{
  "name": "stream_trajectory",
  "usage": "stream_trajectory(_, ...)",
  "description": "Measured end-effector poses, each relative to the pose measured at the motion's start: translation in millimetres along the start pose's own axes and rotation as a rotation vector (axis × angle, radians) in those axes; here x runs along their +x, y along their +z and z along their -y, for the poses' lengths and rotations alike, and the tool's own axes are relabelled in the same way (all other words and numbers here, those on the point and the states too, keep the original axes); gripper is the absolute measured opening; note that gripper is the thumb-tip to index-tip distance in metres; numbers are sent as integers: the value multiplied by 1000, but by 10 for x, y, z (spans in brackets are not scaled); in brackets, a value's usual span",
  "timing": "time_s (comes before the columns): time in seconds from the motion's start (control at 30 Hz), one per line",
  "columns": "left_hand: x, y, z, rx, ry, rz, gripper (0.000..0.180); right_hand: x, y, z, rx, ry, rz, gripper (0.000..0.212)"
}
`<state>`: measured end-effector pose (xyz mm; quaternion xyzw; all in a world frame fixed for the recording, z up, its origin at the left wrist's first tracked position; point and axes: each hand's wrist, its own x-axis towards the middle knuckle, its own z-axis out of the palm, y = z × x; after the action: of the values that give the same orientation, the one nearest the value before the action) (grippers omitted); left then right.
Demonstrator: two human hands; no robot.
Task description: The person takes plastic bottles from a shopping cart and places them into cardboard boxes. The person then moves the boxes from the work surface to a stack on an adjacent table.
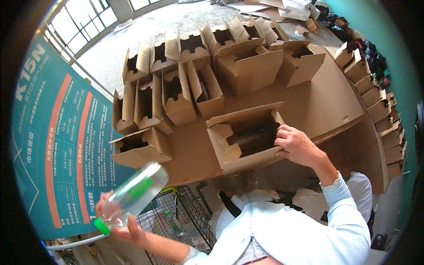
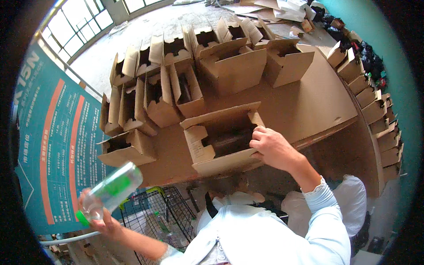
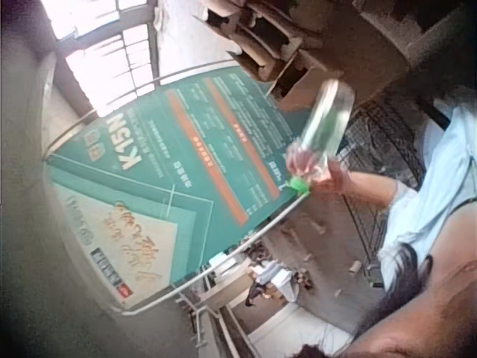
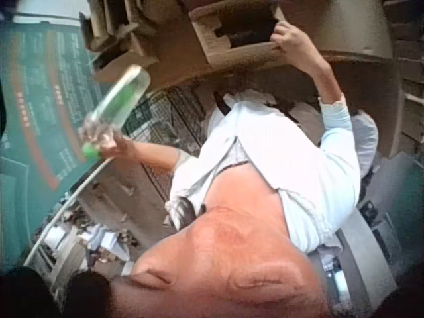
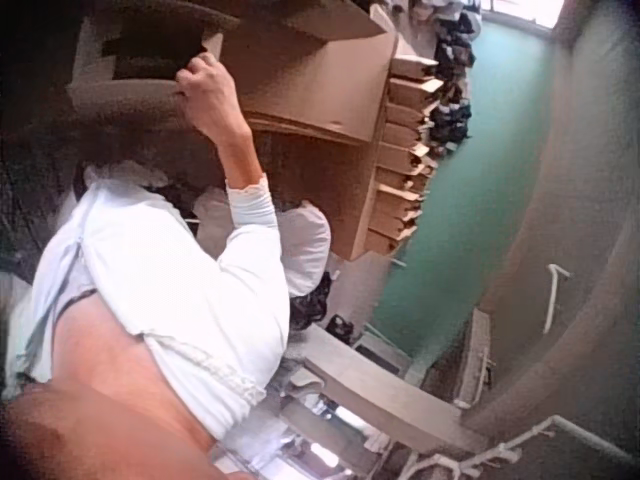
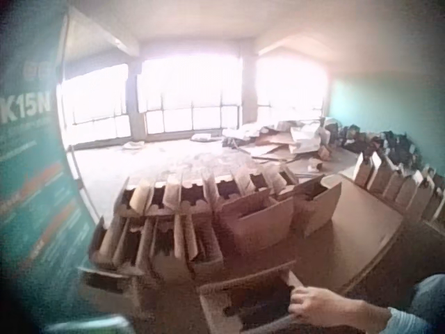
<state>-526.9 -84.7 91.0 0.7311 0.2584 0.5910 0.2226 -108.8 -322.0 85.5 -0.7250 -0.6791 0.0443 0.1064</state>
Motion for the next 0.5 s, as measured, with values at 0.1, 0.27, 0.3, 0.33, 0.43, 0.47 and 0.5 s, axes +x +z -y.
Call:
stream_trajectory(0.1,614,1054,-545,-377,176,212,69,-94,43,-50,-15,33,-152,22)
stream_trajectory(0.27,826,2598,-1094,-232,274,1004,68,-294,56,-188,87,55,-337,28)
stream_trajectory(0.3,781,2829,-1111,-139,309,1152,66,-329,58,-202,116,59,-364,26)
stream_trajectory(0.33,698,3066,-1095,-44,341,1299,64,-356,69,-237,145,63,-390,24)
stream_trajectory(0.43,433,3585,-1011,259,276,1866,51,-362,98,-289,244,20,-415,21)
stream_trajectory(0.47,364,3745,-1025,386,246,2072,50,-369,109,-318,251,9,-414,21)
stream_trajectory(0.5,239,3831,-894,371,232,2109,49,-361,142,-357,226,-8,-429,20)
